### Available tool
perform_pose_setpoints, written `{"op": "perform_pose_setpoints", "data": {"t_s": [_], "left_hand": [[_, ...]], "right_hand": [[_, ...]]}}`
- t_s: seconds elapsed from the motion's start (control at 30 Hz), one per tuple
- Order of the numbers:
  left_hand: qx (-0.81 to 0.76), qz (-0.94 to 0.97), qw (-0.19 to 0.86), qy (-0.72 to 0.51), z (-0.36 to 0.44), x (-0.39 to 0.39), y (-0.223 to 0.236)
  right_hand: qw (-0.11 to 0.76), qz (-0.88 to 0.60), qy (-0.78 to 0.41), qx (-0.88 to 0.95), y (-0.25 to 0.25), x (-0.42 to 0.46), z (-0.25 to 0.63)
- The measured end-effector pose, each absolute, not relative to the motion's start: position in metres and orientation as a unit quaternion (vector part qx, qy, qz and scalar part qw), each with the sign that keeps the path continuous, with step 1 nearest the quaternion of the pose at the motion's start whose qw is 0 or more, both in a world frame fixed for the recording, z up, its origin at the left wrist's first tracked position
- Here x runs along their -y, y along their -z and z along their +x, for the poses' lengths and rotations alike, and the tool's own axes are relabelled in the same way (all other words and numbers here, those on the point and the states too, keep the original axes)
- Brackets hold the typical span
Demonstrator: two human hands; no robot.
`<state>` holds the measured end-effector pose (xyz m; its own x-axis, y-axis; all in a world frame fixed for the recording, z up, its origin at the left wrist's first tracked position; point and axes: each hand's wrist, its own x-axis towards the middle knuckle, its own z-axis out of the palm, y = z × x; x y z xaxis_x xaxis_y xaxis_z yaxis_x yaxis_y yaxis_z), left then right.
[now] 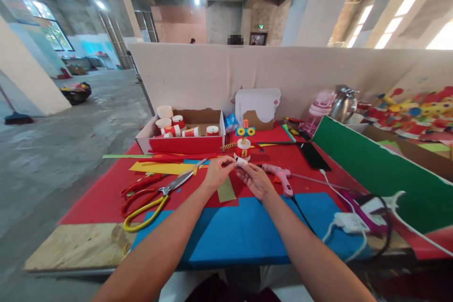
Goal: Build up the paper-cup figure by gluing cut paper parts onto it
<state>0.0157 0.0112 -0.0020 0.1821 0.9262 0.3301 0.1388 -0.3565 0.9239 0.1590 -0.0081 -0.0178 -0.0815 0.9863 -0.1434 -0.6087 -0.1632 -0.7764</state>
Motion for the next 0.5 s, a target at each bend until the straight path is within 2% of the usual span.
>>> {"op": "perform_pose_setpoints", "data": {"t_s": [0.13,0.23,0.33,0.4,0.5], "left_hand": [[-0.449,0.733,0.299,-0.414,-0.010,0.002,-0.029],[-0.529,0.792,0.152,-0.264,-0.055,0.021,-0.057],[-0.628,0.767,0.070,-0.115,-0.109,0.042,-0.064],[-0.667,0.741,0.069,-0.030,-0.140,0.054,-0.054],[-0.649,0.753,0.108,-0.008,-0.168,0.070,-0.031]], "right_hand": [[0.602,-0.343,-0.671,0.264,0.015,0.008,0.161],[0.612,-0.338,-0.675,0.239,0.012,0.008,0.162],[0.618,-0.329,-0.681,0.214,0.009,0.007,0.161],[0.623,-0.325,-0.684,0.198,0.008,0.006,0.161],[0.627,-0.322,-0.686,0.184,0.007,0.005,0.161]]}}
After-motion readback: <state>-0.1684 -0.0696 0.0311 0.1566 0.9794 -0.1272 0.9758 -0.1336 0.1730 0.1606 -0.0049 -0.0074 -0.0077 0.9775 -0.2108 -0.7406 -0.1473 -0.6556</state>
